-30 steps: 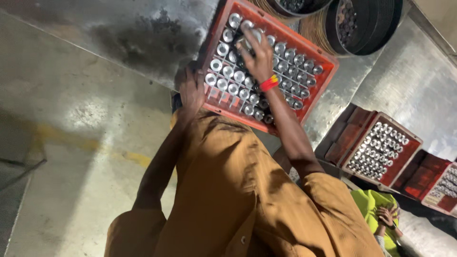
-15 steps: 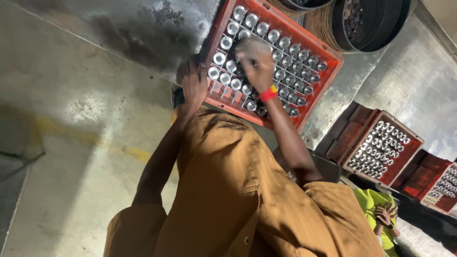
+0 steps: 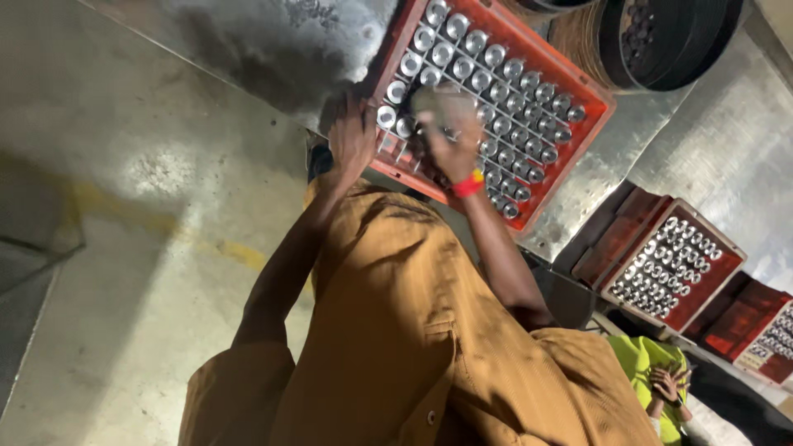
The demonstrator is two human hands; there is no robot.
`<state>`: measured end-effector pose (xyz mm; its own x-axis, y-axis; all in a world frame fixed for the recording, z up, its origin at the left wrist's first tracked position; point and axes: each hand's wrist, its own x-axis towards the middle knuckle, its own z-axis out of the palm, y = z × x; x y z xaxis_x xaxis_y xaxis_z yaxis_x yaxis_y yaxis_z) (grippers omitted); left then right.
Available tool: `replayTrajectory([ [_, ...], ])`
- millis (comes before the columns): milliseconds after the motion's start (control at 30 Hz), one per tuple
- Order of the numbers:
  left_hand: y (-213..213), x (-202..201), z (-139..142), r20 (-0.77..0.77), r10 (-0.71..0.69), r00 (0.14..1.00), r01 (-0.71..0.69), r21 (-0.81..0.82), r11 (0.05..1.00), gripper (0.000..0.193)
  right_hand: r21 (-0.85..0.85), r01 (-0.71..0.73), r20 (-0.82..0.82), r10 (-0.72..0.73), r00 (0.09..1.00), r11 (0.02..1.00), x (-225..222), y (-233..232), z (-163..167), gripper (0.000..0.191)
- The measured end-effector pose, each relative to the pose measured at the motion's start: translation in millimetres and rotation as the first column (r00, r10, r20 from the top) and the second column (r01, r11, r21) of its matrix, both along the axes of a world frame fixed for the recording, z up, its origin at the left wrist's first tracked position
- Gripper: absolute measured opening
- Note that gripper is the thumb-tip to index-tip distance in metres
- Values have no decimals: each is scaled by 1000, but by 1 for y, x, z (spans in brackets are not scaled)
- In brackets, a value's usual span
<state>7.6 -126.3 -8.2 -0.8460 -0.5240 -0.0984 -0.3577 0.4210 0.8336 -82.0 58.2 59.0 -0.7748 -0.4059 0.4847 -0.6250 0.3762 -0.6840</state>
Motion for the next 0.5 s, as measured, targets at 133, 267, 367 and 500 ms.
replayTrajectory([
  [133, -2, 3, 1, -58, -44, 997, 36, -144, 989, 45, 89, 39, 44, -43, 998, 995, 5, 0, -5, 45],
  [267, 1, 2, 0, -12, -22, 1000, 21, -7, 1000, 39, 20, 120, -81, -118, 990, 993, 9, 23, 0, 43],
  [367, 3, 2, -2, -71, -3, 997, 2, -13, 1000, 42, 182, 56, 136, -82, 987, 982, 20, 31, 4, 46],
  [500, -1, 9, -12, -28, -128, 991, 122, -156, 980, 40, 44, 52, 34, -53, 998, 998, 40, 16, 2, 44],
])
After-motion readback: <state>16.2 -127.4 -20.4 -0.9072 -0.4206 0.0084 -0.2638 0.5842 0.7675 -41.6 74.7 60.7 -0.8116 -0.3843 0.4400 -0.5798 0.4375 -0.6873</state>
